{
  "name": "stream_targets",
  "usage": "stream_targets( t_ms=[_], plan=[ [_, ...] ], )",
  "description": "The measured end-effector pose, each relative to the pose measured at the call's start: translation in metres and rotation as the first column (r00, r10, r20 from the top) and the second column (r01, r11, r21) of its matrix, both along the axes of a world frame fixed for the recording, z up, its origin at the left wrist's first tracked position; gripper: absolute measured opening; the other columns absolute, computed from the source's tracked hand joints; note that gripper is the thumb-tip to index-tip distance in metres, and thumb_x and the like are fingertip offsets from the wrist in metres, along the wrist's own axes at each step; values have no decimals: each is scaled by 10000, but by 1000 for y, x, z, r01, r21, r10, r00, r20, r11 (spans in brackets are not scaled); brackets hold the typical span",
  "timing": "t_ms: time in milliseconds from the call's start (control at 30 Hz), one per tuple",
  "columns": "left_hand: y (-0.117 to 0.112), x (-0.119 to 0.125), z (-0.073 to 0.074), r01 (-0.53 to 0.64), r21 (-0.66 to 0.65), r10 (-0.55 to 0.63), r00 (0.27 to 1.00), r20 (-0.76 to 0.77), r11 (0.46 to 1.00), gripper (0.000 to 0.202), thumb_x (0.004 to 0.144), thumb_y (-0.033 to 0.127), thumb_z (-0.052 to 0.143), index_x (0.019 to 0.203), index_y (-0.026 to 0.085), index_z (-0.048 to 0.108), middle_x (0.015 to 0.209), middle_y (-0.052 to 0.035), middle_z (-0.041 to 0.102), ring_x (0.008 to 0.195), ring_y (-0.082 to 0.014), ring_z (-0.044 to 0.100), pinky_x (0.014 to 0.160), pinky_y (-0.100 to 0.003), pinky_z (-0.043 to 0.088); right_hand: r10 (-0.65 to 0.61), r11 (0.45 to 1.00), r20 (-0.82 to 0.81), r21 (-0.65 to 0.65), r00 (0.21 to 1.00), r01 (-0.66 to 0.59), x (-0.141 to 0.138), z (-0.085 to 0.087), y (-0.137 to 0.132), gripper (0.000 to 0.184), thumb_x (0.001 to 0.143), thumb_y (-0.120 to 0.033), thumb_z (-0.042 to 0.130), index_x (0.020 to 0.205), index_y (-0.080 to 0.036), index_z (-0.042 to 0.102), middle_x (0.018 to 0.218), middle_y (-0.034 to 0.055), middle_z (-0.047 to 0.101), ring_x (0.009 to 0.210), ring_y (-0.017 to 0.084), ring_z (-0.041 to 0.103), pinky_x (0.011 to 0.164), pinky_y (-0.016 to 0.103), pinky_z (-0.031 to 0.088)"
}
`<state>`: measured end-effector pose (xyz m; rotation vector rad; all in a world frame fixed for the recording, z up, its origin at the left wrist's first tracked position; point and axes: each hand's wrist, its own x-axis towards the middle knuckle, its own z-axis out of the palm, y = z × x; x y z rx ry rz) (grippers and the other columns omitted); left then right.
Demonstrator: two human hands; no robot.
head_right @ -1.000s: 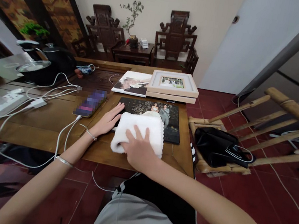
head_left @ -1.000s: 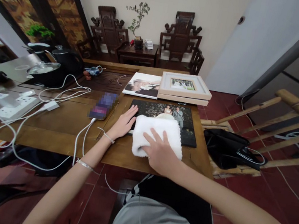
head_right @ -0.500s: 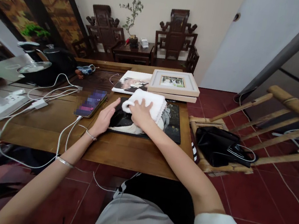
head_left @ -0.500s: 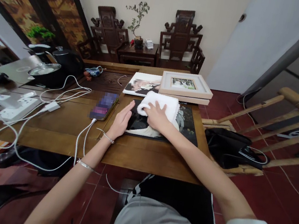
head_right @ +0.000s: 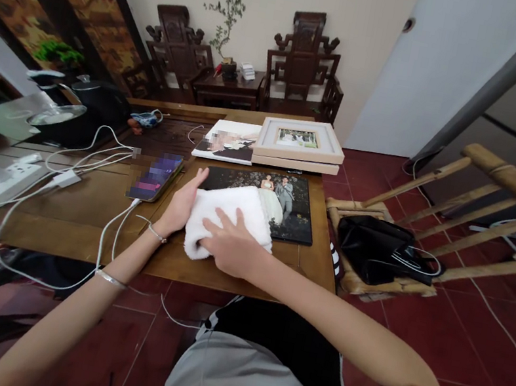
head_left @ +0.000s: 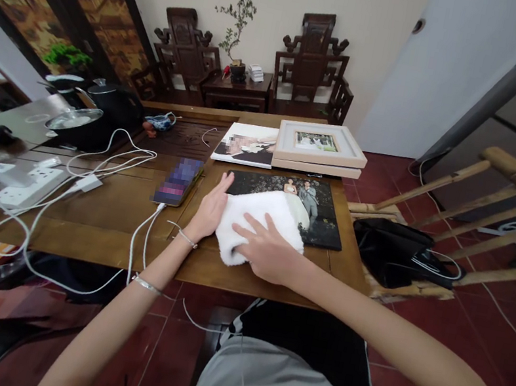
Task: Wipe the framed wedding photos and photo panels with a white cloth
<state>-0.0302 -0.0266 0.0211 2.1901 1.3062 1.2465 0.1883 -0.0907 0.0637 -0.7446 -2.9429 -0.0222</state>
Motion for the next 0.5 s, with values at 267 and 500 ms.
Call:
stream_targets(
  t_ms=[267,500],
  plan=[
    [2,5,-3,1,-38,-7,987,-163,999,556,1014,520,364,1331,140,617,1422,-131,580,1378,-263,492,1185,-466,365,-283,953,22,-105,959,284,39,8,32,549,798,-1,441,1281,-173,635,1554,120,431,1475,371,263,1118,678,254],
    [4,3,-4,4,-21,-9,978,-207,1000,467,982,433,456,1307,146,629,1417,-123,589,1366,-265,509,1180,-462,373,-426,900,-112,-156,898,407,-3,19,105,539,824,-43,406,1304,-180,609,1269,179,646,1227,348,553,986,596,420]
  ],
)
